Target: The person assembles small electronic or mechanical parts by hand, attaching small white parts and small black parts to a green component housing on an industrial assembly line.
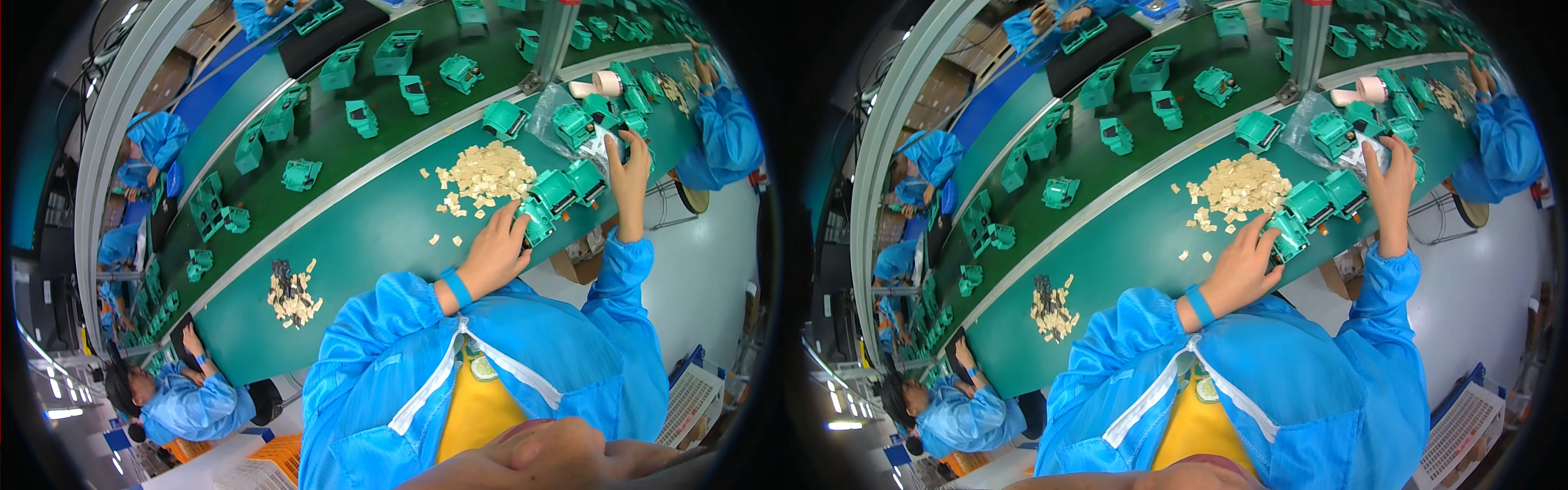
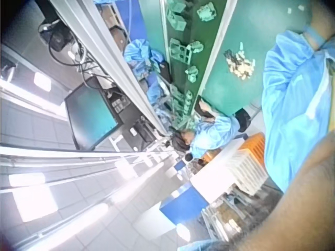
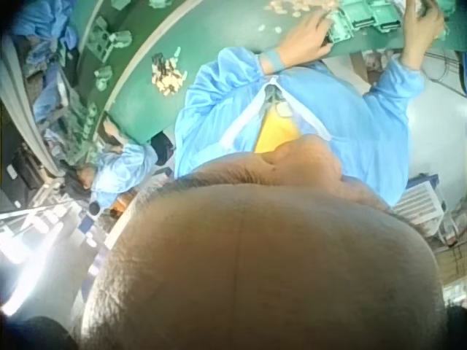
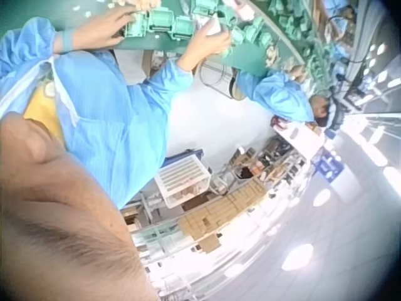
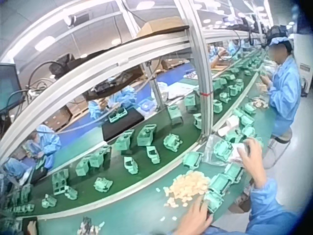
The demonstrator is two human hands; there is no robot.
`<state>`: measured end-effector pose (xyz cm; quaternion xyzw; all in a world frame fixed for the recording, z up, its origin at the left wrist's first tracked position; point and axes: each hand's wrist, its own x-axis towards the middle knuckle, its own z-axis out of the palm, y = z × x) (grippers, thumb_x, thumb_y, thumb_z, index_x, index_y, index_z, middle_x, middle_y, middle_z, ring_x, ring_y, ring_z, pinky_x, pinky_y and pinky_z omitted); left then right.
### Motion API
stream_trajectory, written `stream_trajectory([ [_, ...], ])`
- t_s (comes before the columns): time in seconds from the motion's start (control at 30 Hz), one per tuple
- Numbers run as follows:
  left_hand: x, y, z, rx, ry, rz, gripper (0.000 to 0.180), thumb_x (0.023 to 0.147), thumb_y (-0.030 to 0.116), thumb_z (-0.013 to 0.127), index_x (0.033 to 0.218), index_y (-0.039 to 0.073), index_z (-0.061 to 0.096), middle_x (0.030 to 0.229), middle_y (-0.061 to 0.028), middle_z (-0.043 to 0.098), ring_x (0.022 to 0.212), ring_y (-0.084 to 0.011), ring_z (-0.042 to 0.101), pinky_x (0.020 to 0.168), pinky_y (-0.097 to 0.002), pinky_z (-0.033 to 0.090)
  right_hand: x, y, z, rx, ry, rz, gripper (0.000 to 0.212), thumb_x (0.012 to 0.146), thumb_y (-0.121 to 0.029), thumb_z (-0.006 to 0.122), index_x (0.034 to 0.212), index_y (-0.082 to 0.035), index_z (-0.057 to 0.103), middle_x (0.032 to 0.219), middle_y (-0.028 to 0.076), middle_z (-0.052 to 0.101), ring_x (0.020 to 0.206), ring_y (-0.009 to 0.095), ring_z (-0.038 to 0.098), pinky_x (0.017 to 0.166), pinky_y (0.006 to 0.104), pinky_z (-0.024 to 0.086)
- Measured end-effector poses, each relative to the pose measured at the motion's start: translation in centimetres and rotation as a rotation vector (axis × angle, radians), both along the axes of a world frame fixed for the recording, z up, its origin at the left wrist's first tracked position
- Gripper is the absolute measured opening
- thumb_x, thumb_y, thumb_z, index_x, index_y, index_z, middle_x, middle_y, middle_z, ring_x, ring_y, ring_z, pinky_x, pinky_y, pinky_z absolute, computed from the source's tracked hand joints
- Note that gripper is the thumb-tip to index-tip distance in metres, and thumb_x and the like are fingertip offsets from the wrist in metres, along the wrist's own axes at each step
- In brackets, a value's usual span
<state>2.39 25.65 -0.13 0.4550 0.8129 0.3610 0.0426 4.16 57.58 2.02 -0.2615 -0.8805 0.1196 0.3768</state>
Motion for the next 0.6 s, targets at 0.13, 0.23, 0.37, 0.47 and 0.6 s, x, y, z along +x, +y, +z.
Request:
stream_trajectory([
  [0.13,-1.0,-1.4,2.1,0.017,0.072,0.02,0.066,0.082,0.025,0.082,0.137,0.002,0.051,0.154,-0.0254,0.039,0.141,-0.0468,0.041,0.115,-0.0512,0.04,-5.4,-4.2,5.3,0.007,0.097,0.342,0.038,0.091,-0.026,0.077,0.117,-0.002,0.067,0.122,0.017,0.068,0.116,0.037,0.062,0.1,0.0441,0.046],
  [0.23,-2.4,-5.0,3.5,0.026,0.032,0.05,0.062,0.085,0.024,0.081,0.137,0.003,0.053,0.155,-0.0242,0.039,0.14,-0.0454,0.043,0.113,-0.0492,0.042,-11.5,-6.2,5.9,0.042,0.006,0.596,0.04,0.09,-0.028,0.077,0.12,-0.003,0.066,0.124,0.015,0.067,0.119,0.036,0.06,0.101,0.0458,0.047],
  [0.37,-2.5,-13.4,5.7,0.139,-0.168,0.365,0.041,0.092,0.017,0.076,0.128,0.004,0.062,0.145,-0.0203,0.054,0.129,-0.0384,0.057,0.107,-0.0431,0.047,-21.1,-10.7,4.5,0.084,-0.275,0.695,0.054,0.087,-0.03,0.078,0.131,-0.005,0.06,0.137,0.014,0.061,0.127,0.038,0.055,0.103,0.0486,0.046],
  [0.47,-0.6,-19.5,6.3,0.185,-0.241,0.644,0.034,0.092,0.015,0.075,0.123,0.003,0.066,0.135,-0.0168,0.063,0.123,-0.0326,0.061,0.104,-0.0391,0.049,-27.1,-12.0,2.1,0.129,-0.626,0.579,0.087,0.076,-0.038,0.085,0.149,-0.012,0.045,0.15,0.013,0.049,0.137,0.039,0.047,0.104,0.0596,0.044],
  [0.6,2.6,-26.7,5.3,0.184,-0.289,0.984,0.028,0.094,0.013,0.073,0.119,0.001,0.069,0.129,-0.0144,0.066,0.119,-0.0258,0.063,0.099,-0.0357,0.05,-33.0,-11.9,-1.0,0.084,-0.879,0.53,0.109,0.066,-0.038,0.09,0.157,-0.011,0.036,0.155,0.023,0.044,0.139,0.044,0.047,0.11,0.0564,0.044],
])
